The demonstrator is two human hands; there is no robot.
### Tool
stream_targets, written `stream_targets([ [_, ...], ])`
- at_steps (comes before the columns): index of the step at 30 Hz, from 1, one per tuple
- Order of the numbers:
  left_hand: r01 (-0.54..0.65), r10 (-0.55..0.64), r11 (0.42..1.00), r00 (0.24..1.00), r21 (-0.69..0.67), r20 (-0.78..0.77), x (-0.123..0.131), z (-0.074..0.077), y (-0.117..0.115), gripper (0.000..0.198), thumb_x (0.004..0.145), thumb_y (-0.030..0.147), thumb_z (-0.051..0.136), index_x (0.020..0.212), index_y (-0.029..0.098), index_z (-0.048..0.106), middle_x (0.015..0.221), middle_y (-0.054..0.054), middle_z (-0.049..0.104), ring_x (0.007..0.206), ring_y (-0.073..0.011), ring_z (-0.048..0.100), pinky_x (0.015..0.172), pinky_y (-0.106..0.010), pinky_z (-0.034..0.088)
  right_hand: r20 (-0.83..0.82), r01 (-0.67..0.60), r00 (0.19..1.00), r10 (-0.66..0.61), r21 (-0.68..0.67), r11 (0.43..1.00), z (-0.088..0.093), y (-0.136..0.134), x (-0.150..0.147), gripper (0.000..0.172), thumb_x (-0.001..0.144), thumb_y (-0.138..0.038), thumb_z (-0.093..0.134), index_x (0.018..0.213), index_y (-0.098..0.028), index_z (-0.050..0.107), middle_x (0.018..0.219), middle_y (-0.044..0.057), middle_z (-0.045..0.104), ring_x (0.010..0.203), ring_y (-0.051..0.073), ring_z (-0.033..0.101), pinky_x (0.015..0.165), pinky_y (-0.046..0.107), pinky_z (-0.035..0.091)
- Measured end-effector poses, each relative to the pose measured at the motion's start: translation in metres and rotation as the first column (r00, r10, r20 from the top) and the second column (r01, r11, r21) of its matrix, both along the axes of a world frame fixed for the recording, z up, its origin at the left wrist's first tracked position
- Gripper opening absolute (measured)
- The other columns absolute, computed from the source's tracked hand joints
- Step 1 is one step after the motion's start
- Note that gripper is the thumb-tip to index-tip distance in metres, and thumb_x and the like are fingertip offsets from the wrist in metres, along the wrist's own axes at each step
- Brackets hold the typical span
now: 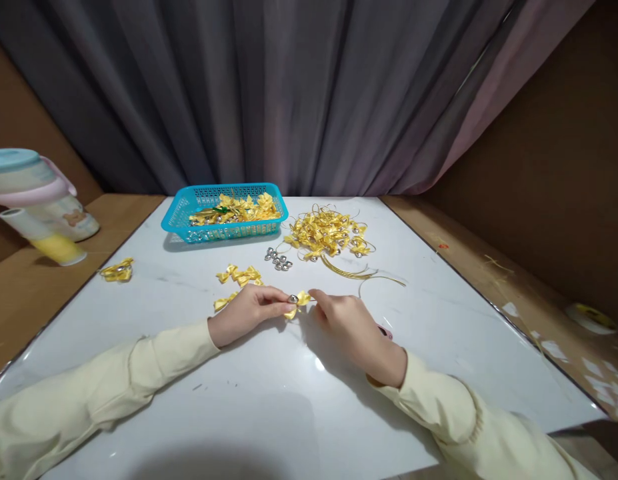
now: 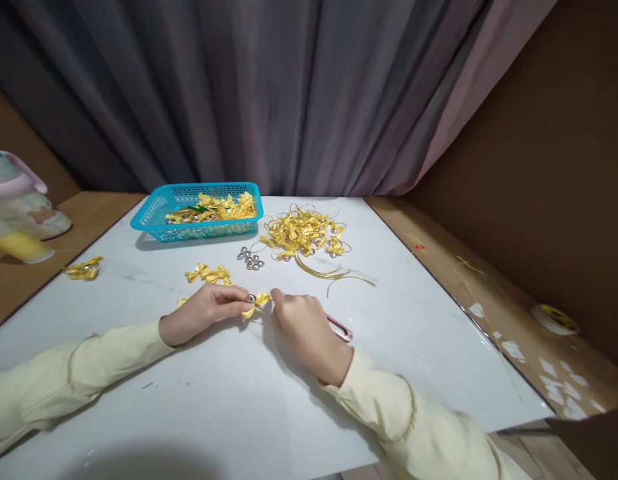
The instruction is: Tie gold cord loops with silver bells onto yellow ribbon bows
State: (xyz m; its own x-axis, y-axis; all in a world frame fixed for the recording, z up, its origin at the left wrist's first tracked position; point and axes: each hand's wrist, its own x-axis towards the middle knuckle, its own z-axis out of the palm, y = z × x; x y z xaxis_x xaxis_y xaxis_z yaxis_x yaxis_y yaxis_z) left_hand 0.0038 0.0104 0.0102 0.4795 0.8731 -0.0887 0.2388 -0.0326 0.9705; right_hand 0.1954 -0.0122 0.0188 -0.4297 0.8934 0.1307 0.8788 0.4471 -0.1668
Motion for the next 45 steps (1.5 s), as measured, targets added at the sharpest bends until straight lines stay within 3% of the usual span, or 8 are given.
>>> stream_targets([
  [5, 0.033, -0.011, 0.979, 0.994, -0.200, 0.110, 0.003, 0.007, -0.002, 0.021, 0.072, 0.032, 0.066, 0.067, 0.012, 0.068, 0.066, -0.003, 0.059, 0.064, -0.0127, 0.049, 0.061, -0.025, 0.038, 0.164, -0.034, 0.986, 0.019, 0.087, 0.996, 0.002, -0.001, 0.001, 0.021, 0.080, -0.004, 0.045, 0.095, -0.011, 0.058, 0.063, 0.006, 0.062, 0.051, 0.015, 0.053, 0.047, 0.027, 0.016],
  [10, 0.026, 0.049, 0.944, 0.974, -0.329, 0.219, 0.001, 0.003, -0.001, 0.017, 0.072, 0.028, 0.068, 0.071, 0.011, 0.071, 0.068, -0.004, 0.061, 0.064, -0.0123, 0.048, 0.060, -0.025, 0.036, -0.271, 0.082, 0.956, -0.110, -0.116, 0.990, 0.005, 0.004, 0.001, 0.030, 0.078, -0.008, 0.043, 0.101, -0.015, 0.061, 0.062, 0.003, 0.064, 0.049, 0.013, 0.052, 0.049, 0.023, 0.029],
  [16, 0.074, 0.081, 0.898, 0.941, -0.434, 0.327, -0.003, -0.003, 0.003, 0.016, 0.071, 0.027, 0.071, 0.073, 0.011, 0.073, 0.071, -0.003, 0.063, 0.066, -0.0101, 0.049, 0.062, -0.022, 0.035, -0.626, -0.197, 0.645, -0.439, -0.690, 0.696, 0.022, 0.010, 0.004, 0.030, 0.085, -0.017, 0.036, 0.108, -0.010, 0.053, 0.067, 0.004, 0.067, 0.037, 0.009, 0.044, 0.039, 0.021, 0.037],
  [21, 0.088, 0.096, 0.869, 0.935, -0.487, 0.341, -0.004, -0.008, 0.006, 0.022, 0.065, 0.029, 0.076, 0.075, 0.010, 0.074, 0.068, -0.004, 0.062, 0.065, -0.0105, 0.048, 0.061, -0.023, 0.034, -0.440, -0.011, 0.893, -0.094, -0.231, 0.973, 0.010, 0.010, 0.009, 0.038, 0.074, -0.007, 0.042, 0.108, -0.011, 0.061, 0.049, -0.003, 0.053, 0.040, 0.009, 0.037, 0.045, 0.021, 0.030],
  [25, 0.080, 0.087, 0.874, 0.944, -0.478, 0.317, -0.002, -0.005, 0.004, 0.019, 0.065, 0.028, 0.076, 0.073, 0.010, 0.074, 0.067, -0.004, 0.062, 0.064, -0.0114, 0.049, 0.061, -0.024, 0.034, -0.355, 0.030, 0.933, -0.063, -0.097, 0.995, 0.006, 0.007, 0.006, 0.047, 0.068, -0.003, 0.043, 0.111, -0.011, 0.060, 0.045, -0.005, 0.047, 0.041, 0.009, 0.036, 0.047, 0.022, 0.027],
  [30, 0.141, 0.012, 0.887, 0.945, -0.440, 0.328, -0.001, 0.000, -0.002, 0.017, 0.071, 0.027, 0.072, 0.073, 0.011, 0.073, 0.074, -0.006, 0.066, 0.069, -0.0131, 0.052, 0.065, -0.025, 0.036, -0.616, -0.100, 0.619, -0.487, -0.677, 0.729, 0.019, 0.009, 0.002, 0.041, 0.076, -0.013, 0.042, 0.115, -0.012, 0.053, 0.035, -0.010, 0.041, 0.028, 0.008, 0.028, 0.033, 0.019, 0.024],
  [35, 0.077, 0.145, 0.879, 0.896, -0.470, 0.419, 0.000, -0.008, 0.003, 0.015, 0.067, 0.026, 0.075, 0.071, 0.012, 0.072, 0.070, -0.003, 0.063, 0.067, -0.0107, 0.050, 0.065, -0.022, 0.037, -0.630, -0.467, 0.437, -0.641, -0.769, 0.437, 0.026, 0.013, 0.008, 0.024, 0.081, -0.028, 0.050, 0.093, -0.011, 0.062, 0.069, 0.006, 0.067, 0.042, 0.007, 0.051, 0.032, 0.015, 0.033],
  [45, 0.164, 0.204, 0.827, 0.804, -0.538, 0.559, -0.002, -0.014, 0.010, 0.016, 0.061, 0.018, 0.077, 0.072, 0.008, 0.070, 0.068, -0.003, 0.056, 0.065, -0.0095, 0.047, 0.066, -0.021, 0.040, -0.657, -0.392, 0.516, -0.550, -0.752, 0.530, 0.024, 0.012, 0.009, 0.019, 0.082, -0.022, 0.052, 0.069, -0.010, 0.060, 0.057, 0.003, 0.065, 0.037, 0.005, 0.049, 0.033, 0.014, 0.036],
])
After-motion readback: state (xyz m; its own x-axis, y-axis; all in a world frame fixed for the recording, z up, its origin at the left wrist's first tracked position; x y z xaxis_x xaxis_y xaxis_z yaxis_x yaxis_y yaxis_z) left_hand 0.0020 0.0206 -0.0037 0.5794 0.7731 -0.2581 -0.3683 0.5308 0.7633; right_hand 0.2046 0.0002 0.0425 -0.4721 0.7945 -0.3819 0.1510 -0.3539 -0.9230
